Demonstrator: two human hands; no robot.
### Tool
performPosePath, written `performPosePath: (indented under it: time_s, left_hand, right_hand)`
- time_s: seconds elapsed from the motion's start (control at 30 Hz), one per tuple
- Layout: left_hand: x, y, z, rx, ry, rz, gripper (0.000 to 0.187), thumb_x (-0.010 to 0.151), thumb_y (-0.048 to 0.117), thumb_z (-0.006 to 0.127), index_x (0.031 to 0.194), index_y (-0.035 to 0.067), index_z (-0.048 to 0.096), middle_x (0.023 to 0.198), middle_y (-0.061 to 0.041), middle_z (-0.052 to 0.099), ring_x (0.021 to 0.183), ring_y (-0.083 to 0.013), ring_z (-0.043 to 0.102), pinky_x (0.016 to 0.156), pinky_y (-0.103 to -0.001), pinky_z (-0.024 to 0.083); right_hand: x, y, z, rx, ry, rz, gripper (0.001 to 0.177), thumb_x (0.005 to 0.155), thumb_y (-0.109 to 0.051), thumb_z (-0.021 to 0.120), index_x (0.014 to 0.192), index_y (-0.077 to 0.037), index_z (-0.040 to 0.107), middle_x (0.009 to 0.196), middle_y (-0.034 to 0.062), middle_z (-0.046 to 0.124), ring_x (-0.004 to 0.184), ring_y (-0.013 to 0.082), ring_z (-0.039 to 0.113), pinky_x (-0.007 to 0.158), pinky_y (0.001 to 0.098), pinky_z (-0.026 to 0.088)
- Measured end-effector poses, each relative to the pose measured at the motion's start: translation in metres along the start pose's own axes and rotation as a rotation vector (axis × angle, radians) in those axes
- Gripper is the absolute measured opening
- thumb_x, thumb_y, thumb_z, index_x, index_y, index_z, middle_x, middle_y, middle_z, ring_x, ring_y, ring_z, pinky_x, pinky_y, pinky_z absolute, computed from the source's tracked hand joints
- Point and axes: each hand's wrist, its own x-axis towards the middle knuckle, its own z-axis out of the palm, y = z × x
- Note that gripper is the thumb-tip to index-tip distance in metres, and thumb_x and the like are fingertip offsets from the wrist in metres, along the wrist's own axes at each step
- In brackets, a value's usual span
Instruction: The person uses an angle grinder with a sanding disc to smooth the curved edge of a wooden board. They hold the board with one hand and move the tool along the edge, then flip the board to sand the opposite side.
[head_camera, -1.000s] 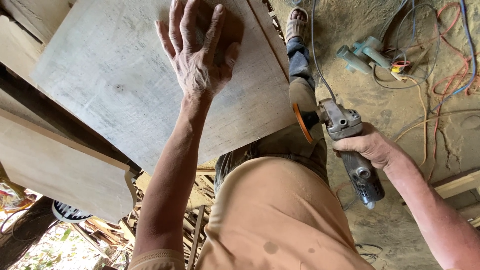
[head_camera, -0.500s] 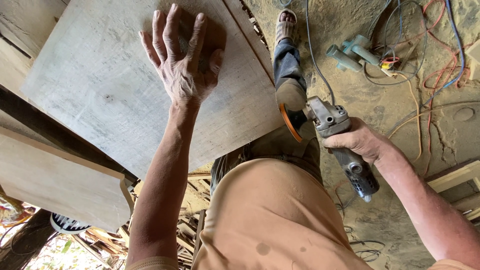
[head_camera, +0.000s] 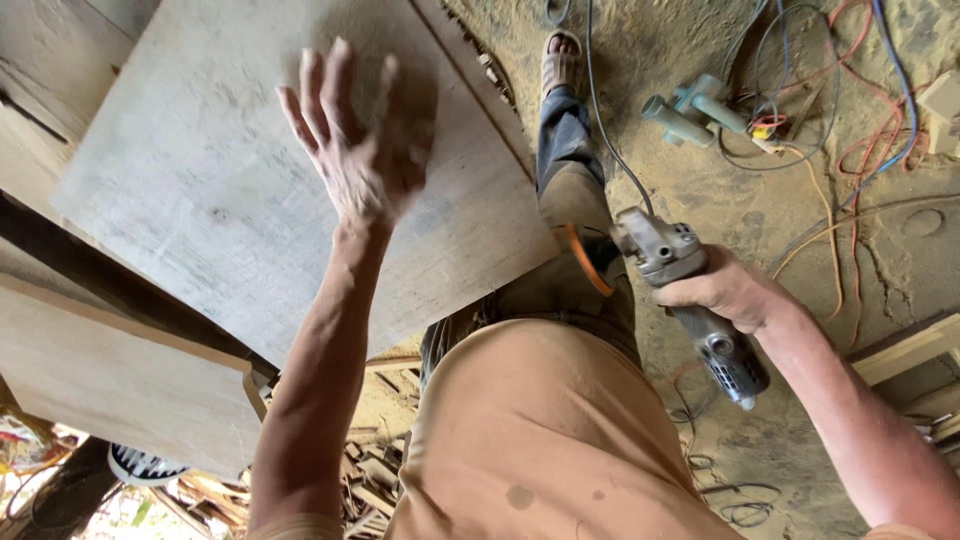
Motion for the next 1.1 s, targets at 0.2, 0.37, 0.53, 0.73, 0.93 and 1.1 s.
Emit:
performPosePath:
  time_s: [0.2,0.37,0.53,0.73,0.93,1.1]
  left_hand:
    - [-0.008,0.117,-0.066,-0.218,-0.065,0.874,0.022,0.091,0.024,0.090,0.107,0.030,0.076,0.113,0.010,0.076,0.129,-0.0214,0.066,0.123,-0.057,0.044]
    - [-0.027,0.133,-0.058,-0.354,-0.307,0.849,0.016,0.102,0.030,0.070,0.101,0.015,0.074,0.096,-0.005,0.068,0.107,-0.0291,0.061,0.120,-0.075,0.028]
    - [-0.013,0.130,-0.060,-0.553,-0.189,0.833,0.029,0.103,0.024,0.073,0.078,0.010,0.068,0.074,-0.003,0.060,0.085,-0.0279,0.057,0.118,-0.076,0.031]
    - [0.027,0.117,-0.054,-0.544,-0.144,0.792,0.037,0.099,0.040,0.073,0.077,0.010,0.074,0.081,-0.007,0.061,0.106,-0.0344,0.059,0.114,-0.078,0.030]
    - [0.077,0.103,-0.053,-0.530,-0.122,0.810,0.041,0.107,0.029,0.065,0.070,0.012,0.062,0.070,-0.004,0.050,0.073,-0.0274,0.053,0.120,-0.078,0.024]
    - [0.112,0.082,-0.052,-0.474,-0.179,0.748,0.038,0.104,0.033,0.074,0.076,0.009,0.064,0.071,-0.002,0.057,0.074,-0.0232,0.061,0.117,-0.077,0.028]
  right_hand:
    - [-0.018,0.001,-0.028,0.231,0.191,-0.140,0.040,0.065,-0.004,0.073,0.104,-0.003,0.064,0.084,0.0160,0.067,0.067,0.0299,0.065,0.062,0.0435,0.054]
    - [-0.015,0.011,-0.050,0.222,0.221,-0.224,0.025,0.070,-0.013,0.076,0.089,-0.005,0.063,0.072,0.0147,0.064,0.059,0.0297,0.063,0.049,0.0436,0.053]
    - [-0.012,0.015,-0.051,0.313,0.242,-0.246,0.029,0.070,-0.010,0.076,0.096,-0.003,0.064,0.077,0.0156,0.067,0.063,0.0321,0.067,0.055,0.0458,0.055]
    - [0.000,0.005,-0.061,0.352,0.252,-0.226,0.035,0.070,-0.009,0.075,0.103,-0.004,0.066,0.081,0.0166,0.069,0.065,0.0325,0.068,0.059,0.0450,0.055]
    - [0.024,-0.035,-0.089,0.379,0.187,-0.197,0.034,0.071,-0.001,0.075,0.104,-0.002,0.066,0.082,0.0155,0.066,0.067,0.0352,0.068,0.066,0.0458,0.057]
    - [0.044,-0.091,-0.108,0.345,0.142,-0.128,0.020,0.074,0.001,0.076,0.092,0.001,0.067,0.076,0.0184,0.068,0.064,0.0321,0.068,0.063,0.0433,0.057]
